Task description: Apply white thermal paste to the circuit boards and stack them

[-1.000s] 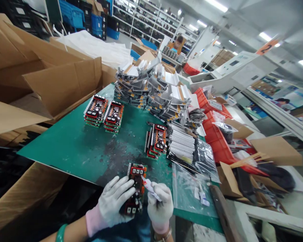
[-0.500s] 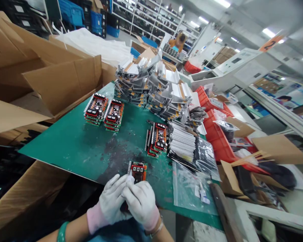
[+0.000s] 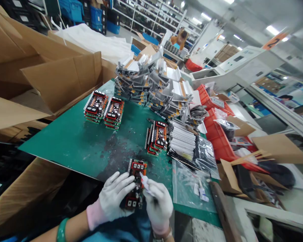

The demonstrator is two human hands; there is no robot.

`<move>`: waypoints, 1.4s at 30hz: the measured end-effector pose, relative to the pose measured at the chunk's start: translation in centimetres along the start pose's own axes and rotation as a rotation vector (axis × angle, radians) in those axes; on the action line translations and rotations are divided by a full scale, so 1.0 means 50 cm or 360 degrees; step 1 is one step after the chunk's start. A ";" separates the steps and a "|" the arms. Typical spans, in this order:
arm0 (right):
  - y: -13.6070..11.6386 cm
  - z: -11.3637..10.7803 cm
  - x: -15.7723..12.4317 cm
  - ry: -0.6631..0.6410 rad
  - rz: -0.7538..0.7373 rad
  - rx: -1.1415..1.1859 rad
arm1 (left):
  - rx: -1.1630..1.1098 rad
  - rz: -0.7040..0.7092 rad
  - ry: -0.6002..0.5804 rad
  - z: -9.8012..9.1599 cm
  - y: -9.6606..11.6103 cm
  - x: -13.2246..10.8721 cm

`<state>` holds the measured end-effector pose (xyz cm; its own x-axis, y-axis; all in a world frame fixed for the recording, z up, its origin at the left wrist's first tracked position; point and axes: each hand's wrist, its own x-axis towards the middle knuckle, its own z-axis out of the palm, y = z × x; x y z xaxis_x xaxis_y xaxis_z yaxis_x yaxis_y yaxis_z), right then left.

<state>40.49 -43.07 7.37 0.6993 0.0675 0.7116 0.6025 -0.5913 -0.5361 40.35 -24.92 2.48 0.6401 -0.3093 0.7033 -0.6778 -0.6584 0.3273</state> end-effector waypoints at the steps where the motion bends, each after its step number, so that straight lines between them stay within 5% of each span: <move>1: 0.001 -0.006 -0.011 0.0122 0.0222 0.0070 | -0.0008 -0.0001 -0.0001 0.000 0.000 0.000; 4: -0.004 -0.020 -0.037 0.0323 0.0751 0.0253 | -0.0025 -0.0002 -0.0005 -0.001 -0.001 0.000; 6: -0.013 -0.026 -0.042 0.0222 0.0806 0.0335 | -0.0025 -0.0002 -0.0017 -0.002 -0.001 0.001; 15: -0.045 -0.017 -0.008 -0.0151 0.0390 0.0255 | -0.0008 -0.0008 -0.0046 0.002 -0.002 -0.005; 26: -0.046 -0.058 -0.018 -0.0077 0.0235 0.0062 | -0.0037 -0.0023 -0.0035 0.001 -0.001 -0.002; 33: -0.044 -0.055 -0.078 -0.0035 0.0188 0.0096 | -0.0042 -0.0034 -0.0035 -0.003 0.003 0.006; 37: -0.045 -0.058 -0.101 -0.0059 0.0057 0.0083 | -0.0046 -0.0034 -0.0039 -0.005 0.003 0.007; 42: -0.075 -0.053 -0.064 -0.0168 -0.0244 -0.0017 | -0.0065 -0.0039 -0.0062 -0.005 0.001 0.005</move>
<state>34.97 -43.20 8.30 0.6365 0.2411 0.7326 0.7014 -0.5759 -0.4199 40.38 -24.88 2.85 0.6696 -0.3207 0.6699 -0.6756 -0.6377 0.3701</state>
